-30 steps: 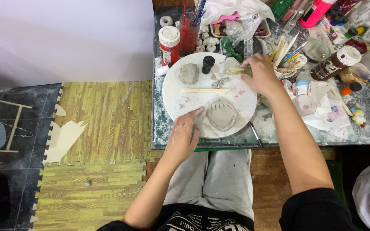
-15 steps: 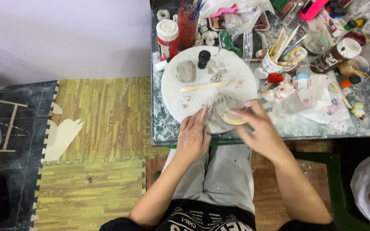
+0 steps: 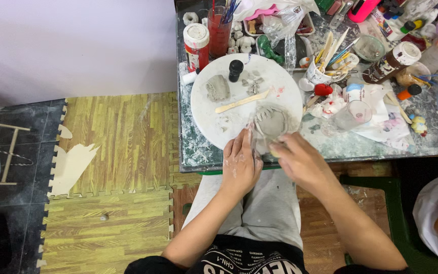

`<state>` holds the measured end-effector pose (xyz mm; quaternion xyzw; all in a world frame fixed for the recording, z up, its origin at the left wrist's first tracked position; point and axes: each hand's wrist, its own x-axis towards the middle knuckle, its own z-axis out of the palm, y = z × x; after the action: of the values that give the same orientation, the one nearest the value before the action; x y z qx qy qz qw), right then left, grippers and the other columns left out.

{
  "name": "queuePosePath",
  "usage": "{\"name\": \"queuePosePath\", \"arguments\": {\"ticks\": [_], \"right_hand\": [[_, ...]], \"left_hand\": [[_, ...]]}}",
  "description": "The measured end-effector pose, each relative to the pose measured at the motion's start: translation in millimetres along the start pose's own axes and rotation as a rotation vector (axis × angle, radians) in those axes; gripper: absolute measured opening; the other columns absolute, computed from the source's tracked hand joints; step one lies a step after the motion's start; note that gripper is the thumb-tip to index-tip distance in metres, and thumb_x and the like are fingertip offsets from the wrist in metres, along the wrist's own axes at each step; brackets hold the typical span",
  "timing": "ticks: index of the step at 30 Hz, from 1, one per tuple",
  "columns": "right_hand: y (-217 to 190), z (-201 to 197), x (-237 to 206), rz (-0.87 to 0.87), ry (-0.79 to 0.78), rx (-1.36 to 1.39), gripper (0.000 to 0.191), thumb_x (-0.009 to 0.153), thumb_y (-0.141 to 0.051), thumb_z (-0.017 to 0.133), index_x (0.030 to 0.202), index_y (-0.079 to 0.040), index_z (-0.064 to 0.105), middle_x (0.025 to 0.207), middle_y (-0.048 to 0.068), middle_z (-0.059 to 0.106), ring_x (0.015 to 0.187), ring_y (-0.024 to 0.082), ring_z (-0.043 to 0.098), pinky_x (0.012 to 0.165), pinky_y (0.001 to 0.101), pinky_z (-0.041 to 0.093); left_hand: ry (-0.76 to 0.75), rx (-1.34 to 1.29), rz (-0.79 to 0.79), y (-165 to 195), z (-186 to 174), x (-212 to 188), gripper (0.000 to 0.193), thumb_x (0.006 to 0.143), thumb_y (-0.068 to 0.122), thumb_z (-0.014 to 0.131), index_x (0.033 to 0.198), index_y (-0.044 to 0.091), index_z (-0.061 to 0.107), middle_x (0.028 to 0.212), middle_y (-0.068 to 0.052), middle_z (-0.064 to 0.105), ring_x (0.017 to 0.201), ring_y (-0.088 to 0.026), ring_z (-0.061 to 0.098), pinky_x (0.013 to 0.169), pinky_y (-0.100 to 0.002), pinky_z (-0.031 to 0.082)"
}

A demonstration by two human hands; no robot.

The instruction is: The person shapes a lump of gray clay on a white rotating plate using a wooden modeling tool and a sponge. They repeatedly smooth the surface, press the edges, and refine the form while rotating the plate to access different sides.

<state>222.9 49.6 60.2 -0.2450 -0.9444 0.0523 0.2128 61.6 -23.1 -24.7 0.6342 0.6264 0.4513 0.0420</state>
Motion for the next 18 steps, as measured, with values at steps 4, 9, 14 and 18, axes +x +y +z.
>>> {"name": "queuePosePath", "arguments": {"ticks": [4, 9, 14, 18], "right_hand": [[2.0, -0.1, 5.2, -0.016, 0.022, -0.069, 0.05, 0.073, 0.002, 0.075, 0.122, -0.007, 0.07, 0.113, 0.011, 0.061, 0.1, 0.03, 0.061, 0.084, 0.0395, 0.055], [7.8, 0.5, 1.3, 0.004, 0.019, -0.011, 0.051, 0.071, -0.002, 0.079, 0.12, -0.009, 0.07, 0.115, 0.009, 0.061, 0.101, 0.028, 0.059, 0.088, 0.0399, 0.053], [16.3, 11.1, -0.4, -0.015, 0.038, -0.056, 0.052, 0.071, -0.004, 0.08, 0.122, -0.008, 0.071, 0.112, 0.01, 0.06, 0.099, 0.027, 0.056, 0.089, 0.0393, 0.052], [23.9, 11.6, -9.1, 0.006, -0.023, -0.069, 0.05, 0.073, -0.008, 0.083, 0.121, -0.01, 0.071, 0.11, 0.007, 0.061, 0.1, 0.025, 0.055, 0.09, 0.0386, 0.051]], "left_hand": [[0.014, -0.011, -0.016, 3.3, -2.9, 1.5, 0.075, 0.087, 0.012, 0.06, 0.154, -0.01, 0.032, 0.148, -0.029, 0.05, 0.136, -0.038, 0.05, 0.115, -0.05, 0.034], [0.02, 0.012, 0.057, 4.5, -5.7, 4.5, 0.082, 0.081, 0.014, 0.063, 0.151, -0.012, 0.029, 0.147, -0.032, 0.048, 0.134, -0.041, 0.048, 0.111, -0.05, 0.034], [0.024, -0.003, 0.013, 6.4, -5.2, 5.1, 0.079, 0.086, 0.011, 0.061, 0.155, -0.01, 0.029, 0.15, -0.027, 0.049, 0.137, -0.037, 0.05, 0.113, -0.049, 0.035], [0.023, -0.036, 0.015, 3.8, -6.9, 4.7, 0.079, 0.086, 0.012, 0.06, 0.155, -0.01, 0.028, 0.151, -0.028, 0.049, 0.136, -0.037, 0.05, 0.113, -0.047, 0.036]]}}
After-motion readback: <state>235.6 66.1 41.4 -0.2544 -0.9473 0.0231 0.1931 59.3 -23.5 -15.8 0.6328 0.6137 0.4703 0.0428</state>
